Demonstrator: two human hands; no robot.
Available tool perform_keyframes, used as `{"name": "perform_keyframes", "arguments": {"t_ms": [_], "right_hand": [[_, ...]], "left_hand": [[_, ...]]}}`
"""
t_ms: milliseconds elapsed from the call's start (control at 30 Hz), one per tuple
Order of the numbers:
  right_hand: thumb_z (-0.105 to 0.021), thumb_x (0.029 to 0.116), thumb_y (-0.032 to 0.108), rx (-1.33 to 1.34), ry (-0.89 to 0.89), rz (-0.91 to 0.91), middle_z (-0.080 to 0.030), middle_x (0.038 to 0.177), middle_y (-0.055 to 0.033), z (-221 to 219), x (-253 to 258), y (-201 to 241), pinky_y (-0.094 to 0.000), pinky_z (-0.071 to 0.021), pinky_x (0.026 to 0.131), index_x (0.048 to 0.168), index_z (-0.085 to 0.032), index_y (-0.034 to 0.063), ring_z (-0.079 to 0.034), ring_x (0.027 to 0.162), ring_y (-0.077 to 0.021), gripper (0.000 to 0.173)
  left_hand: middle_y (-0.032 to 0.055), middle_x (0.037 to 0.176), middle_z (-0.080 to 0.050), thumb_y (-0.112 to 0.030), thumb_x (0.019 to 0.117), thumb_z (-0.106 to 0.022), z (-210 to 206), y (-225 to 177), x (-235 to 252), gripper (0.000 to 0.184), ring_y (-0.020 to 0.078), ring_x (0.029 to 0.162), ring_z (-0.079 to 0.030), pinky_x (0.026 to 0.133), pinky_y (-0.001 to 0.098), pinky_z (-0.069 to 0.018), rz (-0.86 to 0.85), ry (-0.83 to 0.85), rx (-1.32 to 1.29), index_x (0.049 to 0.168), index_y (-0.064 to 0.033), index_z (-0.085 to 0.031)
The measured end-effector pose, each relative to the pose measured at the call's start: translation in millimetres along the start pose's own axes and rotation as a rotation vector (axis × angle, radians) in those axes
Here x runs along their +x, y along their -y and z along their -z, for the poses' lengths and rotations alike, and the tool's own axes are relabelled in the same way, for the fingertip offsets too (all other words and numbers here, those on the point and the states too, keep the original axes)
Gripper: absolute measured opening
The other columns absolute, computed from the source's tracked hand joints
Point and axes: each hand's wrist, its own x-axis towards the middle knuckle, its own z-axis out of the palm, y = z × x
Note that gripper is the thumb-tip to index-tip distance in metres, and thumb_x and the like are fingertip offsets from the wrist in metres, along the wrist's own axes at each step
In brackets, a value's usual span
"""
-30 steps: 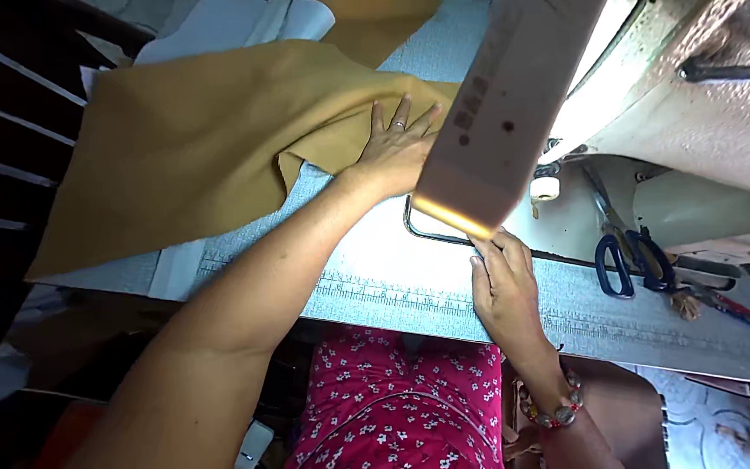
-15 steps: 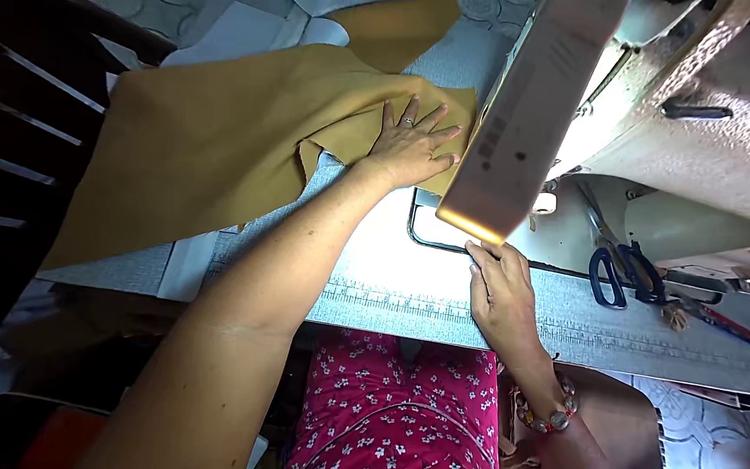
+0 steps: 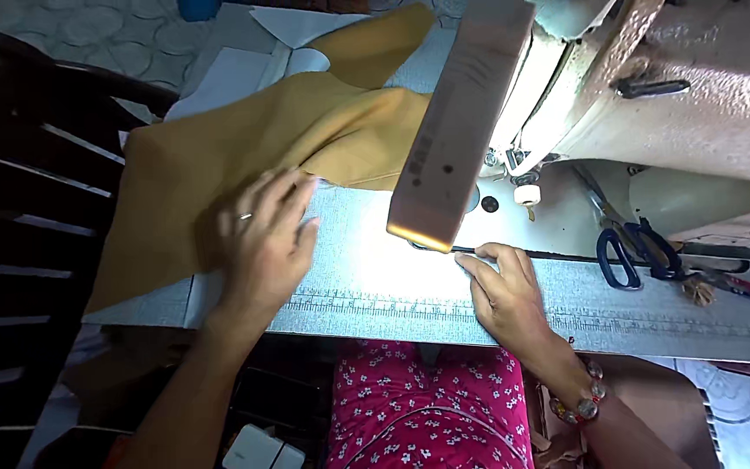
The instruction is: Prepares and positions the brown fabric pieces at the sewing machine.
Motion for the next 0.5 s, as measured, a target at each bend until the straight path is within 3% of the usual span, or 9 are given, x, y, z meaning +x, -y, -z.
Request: {"name": "perform_keyframes", "arguments": {"t_ms": [33, 100, 200, 300, 333, 400, 500], "right_hand": [[-0.058, 0.0899, 0.005, 0.03, 0.016, 0.023, -0.067, 0.1, -0.0157, -2, 5, 5, -0.0425, -0.0535, 0.079, 0.109, -0.079, 0.01, -0.065, 0.093, -0.0313, 0.029], [-0.058, 0.0891, 0.003, 0.096, 0.079, 0.042, -0.064, 0.093, -0.0152, -8, 23, 20, -0.0401, -0.0547, 0.07, 0.112, -0.077, 0.0066, -0.064, 0.085, -0.0299, 0.03], [-0.064, 0.0876, 0.001, 0.108, 0.192, 0.03, -0.066, 0.091, -0.0173, -23, 64, 48, -0.0429, -0.0568, 0.063, 0.129, -0.068, 0.0037, -0.068, 0.079, -0.0324, 0.041], [-0.063, 0.0968, 0.007, 0.047, 0.397, -0.151, -0.068, 0.089, -0.0175, -24, 96, 69, -0.045, -0.0524, 0.052, 0.154, -0.045, 0.0091, -0.068, 0.07, -0.0345, 0.059], [-0.062, 0.0994, 0.011, 0.068, 0.473, -0.233, -0.068, 0.088, -0.0185, -18, 101, 74, -0.0481, -0.0533, 0.056, 0.155, -0.042, 0.0096, -0.069, 0.074, -0.0371, 0.059], [-0.06, 0.1024, 0.016, 0.105, 0.613, -0.344, -0.07, 0.097, -0.0207, -4, 107, 81, -0.0532, -0.056, 0.072, 0.148, -0.047, 0.0066, -0.071, 0.09, -0.0397, 0.049], [-0.058, 0.1039, 0.018, 0.114, 0.646, -0.378, -0.07, 0.102, -0.0213, -3, 107, 81, -0.0537, -0.0554, 0.076, 0.146, -0.049, 0.0055, -0.07, 0.096, -0.0394, 0.045]], "left_hand": [[0.0235, 0.142, -0.058, -0.028, 0.1035, -0.054, 12, 9, -12, 0.046, 0.0486, 0.133, -0.05, 0.103, 0.069, -0.0372, 0.06, -0.024, 0.028, 0.143, -0.0048, -0.058], [0.0332, 0.132, -0.059, -0.028, 0.103, -0.054, 25, 28, -31, 0.048, 0.0562, 0.124, -0.052, 0.1, 0.0718, -0.0374, 0.175, 0.009, 0.058, 0.141, 0.0014, -0.057], [0.0358, 0.129, -0.059, -0.032, 0.105, -0.05, 22, 46, -45, 0.048, 0.0589, 0.123, -0.05, 0.101, 0.0739, -0.0333, 0.254, 0.056, 0.085, 0.136, 0.0027, -0.062], [0.0318, 0.13, -0.06, -0.032, 0.1052, -0.049, 17, 49, -44, 0.045, 0.0561, 0.124, -0.05, 0.103, 0.0715, -0.0331, 0.268, 0.045, 0.093, 0.132, -0.0005, -0.067], [0.0316, 0.13, -0.06, -0.032, 0.1053, -0.05, 17, 50, -43, 0.044, 0.0556, 0.124, -0.05, 0.104, 0.071, -0.0331, 0.273, 0.048, 0.084, 0.131, -0.0004, -0.068], [0.0318, 0.128, -0.061, -0.032, 0.1053, -0.051, 17, 50, -41, 0.044, 0.0556, 0.122, -0.051, 0.103, 0.0702, -0.0336, 0.279, 0.04, 0.076, 0.129, -0.0004, -0.069], [0.031, 0.126, -0.062, -0.03, 0.1039, -0.055, 16, 49, -39, 0.04, 0.0541, 0.121, -0.052, 0.104, 0.0682, -0.0345, 0.294, 0.015, 0.043, 0.124, -0.0007, -0.072]]}}
